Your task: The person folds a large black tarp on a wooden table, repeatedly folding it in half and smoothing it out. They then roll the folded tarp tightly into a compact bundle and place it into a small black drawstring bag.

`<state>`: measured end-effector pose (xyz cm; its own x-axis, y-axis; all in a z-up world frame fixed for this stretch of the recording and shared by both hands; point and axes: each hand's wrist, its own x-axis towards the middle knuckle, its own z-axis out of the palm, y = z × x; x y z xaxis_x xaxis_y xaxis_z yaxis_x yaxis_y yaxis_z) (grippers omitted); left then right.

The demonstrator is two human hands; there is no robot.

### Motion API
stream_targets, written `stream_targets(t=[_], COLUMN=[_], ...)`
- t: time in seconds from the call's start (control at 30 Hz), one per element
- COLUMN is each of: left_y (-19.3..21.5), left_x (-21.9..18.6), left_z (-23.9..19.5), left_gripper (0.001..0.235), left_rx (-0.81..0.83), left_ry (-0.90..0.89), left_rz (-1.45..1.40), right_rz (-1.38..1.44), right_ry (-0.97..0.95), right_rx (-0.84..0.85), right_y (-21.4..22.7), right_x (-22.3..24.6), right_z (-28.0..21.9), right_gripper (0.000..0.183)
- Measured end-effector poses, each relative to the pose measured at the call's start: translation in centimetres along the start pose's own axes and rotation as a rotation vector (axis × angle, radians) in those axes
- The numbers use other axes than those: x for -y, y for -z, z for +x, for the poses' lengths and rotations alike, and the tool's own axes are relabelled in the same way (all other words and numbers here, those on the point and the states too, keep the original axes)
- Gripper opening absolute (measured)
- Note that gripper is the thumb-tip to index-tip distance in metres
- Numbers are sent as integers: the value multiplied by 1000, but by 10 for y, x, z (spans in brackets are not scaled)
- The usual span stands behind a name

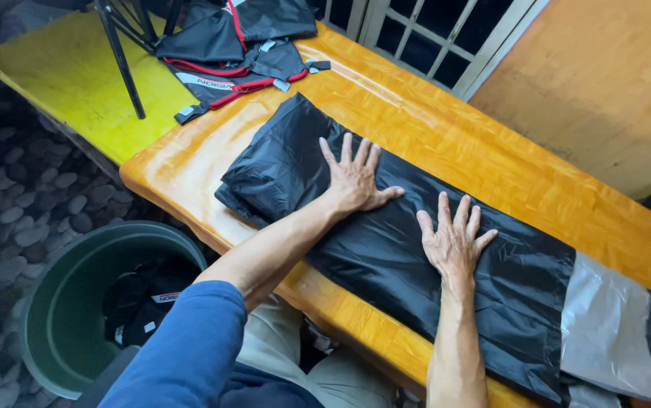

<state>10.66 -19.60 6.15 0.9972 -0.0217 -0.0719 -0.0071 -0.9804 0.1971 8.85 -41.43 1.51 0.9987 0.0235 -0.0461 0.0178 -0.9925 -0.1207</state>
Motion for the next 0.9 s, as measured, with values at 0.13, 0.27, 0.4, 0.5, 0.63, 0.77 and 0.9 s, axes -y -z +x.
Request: stream_targets(t=[0.13, 0.27, 0.4, 0.5, 0.63, 0.77, 0.9], left_y=[16, 18, 23, 25, 17, 16, 15], left_x=[21, 42, 59, 59, 78, 90, 94], left_z=[-8, 5, 6, 3, 16, 20, 22], left_gripper=[115, 125, 126, 126, 134, 137, 139], left_rx=[1, 31, 36, 13, 2, -36, -29], left_ry=[113, 236, 292, 285, 317, 312, 319], left_rz=[-72, -48, -37, -90, -181, -215, -208], right_rz=[35, 26, 33, 28, 42, 27, 25], right_ry=[-25, -23, -31, -36, -31, -25, -39], right_rx=[24, 41, 51, 52, 54, 42, 59], right_y=[6, 7, 9, 9, 9, 9, -1], right_x=[1, 1, 3, 2, 3, 2, -3], right_z=[-1, 0, -2, -2, -2, -2, 2], right_gripper=[75, 77, 77, 77, 78, 78, 77])
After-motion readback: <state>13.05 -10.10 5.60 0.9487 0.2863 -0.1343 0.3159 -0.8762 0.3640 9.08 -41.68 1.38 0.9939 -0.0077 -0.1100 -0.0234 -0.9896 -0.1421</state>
